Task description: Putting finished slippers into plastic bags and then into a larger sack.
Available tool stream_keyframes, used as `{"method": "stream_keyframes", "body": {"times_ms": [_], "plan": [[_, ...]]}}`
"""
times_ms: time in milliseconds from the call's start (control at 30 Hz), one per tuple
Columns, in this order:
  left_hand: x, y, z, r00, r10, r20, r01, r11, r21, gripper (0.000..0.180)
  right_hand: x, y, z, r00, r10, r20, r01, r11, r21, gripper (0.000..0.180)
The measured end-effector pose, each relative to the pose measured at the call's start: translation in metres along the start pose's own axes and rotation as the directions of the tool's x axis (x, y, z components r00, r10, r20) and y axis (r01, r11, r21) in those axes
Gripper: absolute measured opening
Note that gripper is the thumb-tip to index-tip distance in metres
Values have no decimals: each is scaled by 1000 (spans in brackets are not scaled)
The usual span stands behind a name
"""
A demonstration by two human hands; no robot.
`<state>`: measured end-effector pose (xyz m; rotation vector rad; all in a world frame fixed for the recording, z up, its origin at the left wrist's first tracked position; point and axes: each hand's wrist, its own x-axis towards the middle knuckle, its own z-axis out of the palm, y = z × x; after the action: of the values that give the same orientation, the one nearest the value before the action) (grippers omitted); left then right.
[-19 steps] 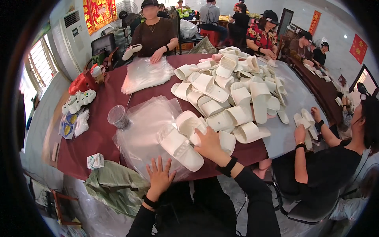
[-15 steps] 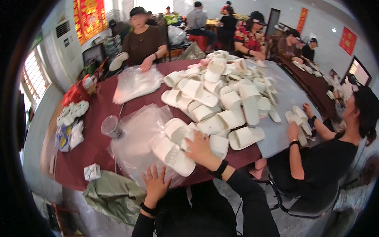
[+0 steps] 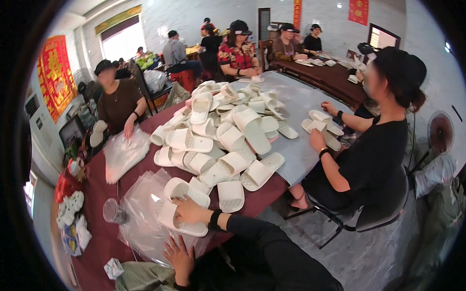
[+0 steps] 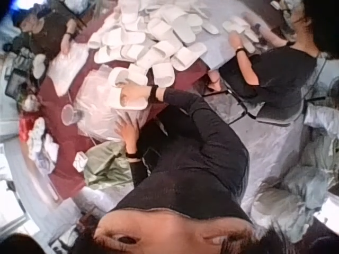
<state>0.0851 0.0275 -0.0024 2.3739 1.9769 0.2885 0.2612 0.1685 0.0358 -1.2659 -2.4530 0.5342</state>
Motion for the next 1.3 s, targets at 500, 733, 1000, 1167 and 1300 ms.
{"method": "stream_keyframes", "body": {"times_ms": [500, 733, 1000, 1167, 1300], "plan": [[-4, -30, -11, 972, 233, 35, -233, 972, -8, 45, -162, -62, -34, 813, 201, -547, 373, 542, 753, 57], [-3, -40, -16, 969, 245, 20, -246, 967, 72, 46, -204, -51, -21, 938, 3, -345, 269, 621, 736, 65], [47, -37, -28, 957, 287, -34, -288, 942, -170, 29, -230, -59, -32, 968, 104, -229, 134, 559, 819, 71], [71, -43, -21, 953, 292, 82, -291, 956, -24, 37, -244, -61, -27, 944, 129, -304, 142, 673, 725, 54], [106, -65, -12, 957, 279, 77, -262, 949, -177, 47, -242, -69, -31, 957, 149, -250, 113, 600, 792, 55]]}}
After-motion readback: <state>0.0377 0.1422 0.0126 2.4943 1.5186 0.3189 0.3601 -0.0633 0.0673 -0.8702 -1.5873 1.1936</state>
